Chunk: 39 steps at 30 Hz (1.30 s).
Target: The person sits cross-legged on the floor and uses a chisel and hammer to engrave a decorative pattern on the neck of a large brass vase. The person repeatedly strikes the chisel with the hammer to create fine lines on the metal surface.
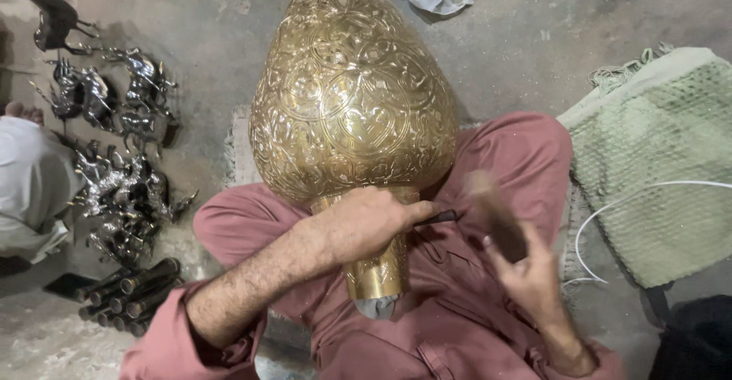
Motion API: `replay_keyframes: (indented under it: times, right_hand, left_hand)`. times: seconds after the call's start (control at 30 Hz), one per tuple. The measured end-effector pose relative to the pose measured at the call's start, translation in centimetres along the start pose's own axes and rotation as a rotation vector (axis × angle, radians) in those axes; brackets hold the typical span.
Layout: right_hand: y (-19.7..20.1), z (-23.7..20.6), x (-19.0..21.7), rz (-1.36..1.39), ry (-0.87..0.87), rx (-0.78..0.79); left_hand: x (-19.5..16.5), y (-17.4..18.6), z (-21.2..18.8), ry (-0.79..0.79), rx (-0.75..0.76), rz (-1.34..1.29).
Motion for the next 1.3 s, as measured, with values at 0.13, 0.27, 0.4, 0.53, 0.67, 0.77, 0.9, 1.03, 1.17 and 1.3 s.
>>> replay_keyframes:
  times: [0.13, 0.27, 0.4, 0.53, 0.67, 0.77, 0.9, 1.03, 1.17, 1.3]
  right_hand:
    - [0.7, 1.5, 1.0, 0.004, 0.164, 0.107]
    - [1.4, 2.5, 2.3, 0.061, 0.393, 0.030]
    - [1.7, 5.0, 3.8, -0.291, 0.366, 0.269]
    - [1.8, 7.3, 6.0, -0.360, 0.194, 0.312]
    - [1.1, 8.4, 10.6, -0.437, 0.516, 0.216]
    - [0.2, 9.0, 14.1, -0.172, 0.516, 0.267]
    - [-1.2, 9.7, 18.6, -0.266, 0.828, 0.514]
    - [-1.1, 9.8, 20.7, -0.469, 0.867, 0.571]
    - [-1.3, 10.0, 20.7, -0.542, 0.808, 0.502]
    - [-1.7, 10.7, 20.2, -0.743, 0.844, 0.436]
  left_hand:
    - [-0.4, -0.2, -0.8, 0.081, -0.030, 0.000]
    - [-0.4, 0.1, -1.8, 0.105, -0.246, -0.083]
    - [-0.9, -0.7, -2.5, 0.256, -0.135, -0.248]
    - [-1.5, -1.5, -5.0, 0.294, -0.512, -0.347]
    - [-1.2, -3.9, -5.6, 0.439, -0.688, -0.491]
    - [-1.1, -5.4, -6.3, 0.407, -0.780, -0.572]
    - [-1.0, -5.9, -6.4, 0.390, -0.834, -0.494]
    - [-1.4, -5.5, -6.6, 0.413, -0.846, -0.471]
    - [-1.7, -5.5, -6.8, 0.474, -0.841, -0.548]
    - [-1.4, -5.9, -6.6, 0.459, -0.803, -0.646]
Point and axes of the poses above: each hand's wrist, its own z-axis towards the middle knuckle, its own y-axis out of the back of the hand, x = y × z, the point moved 2 cm from there along z, towards the middle knuckle, and after that the axes turned 13 degrees about z, right-handed, at the moved point
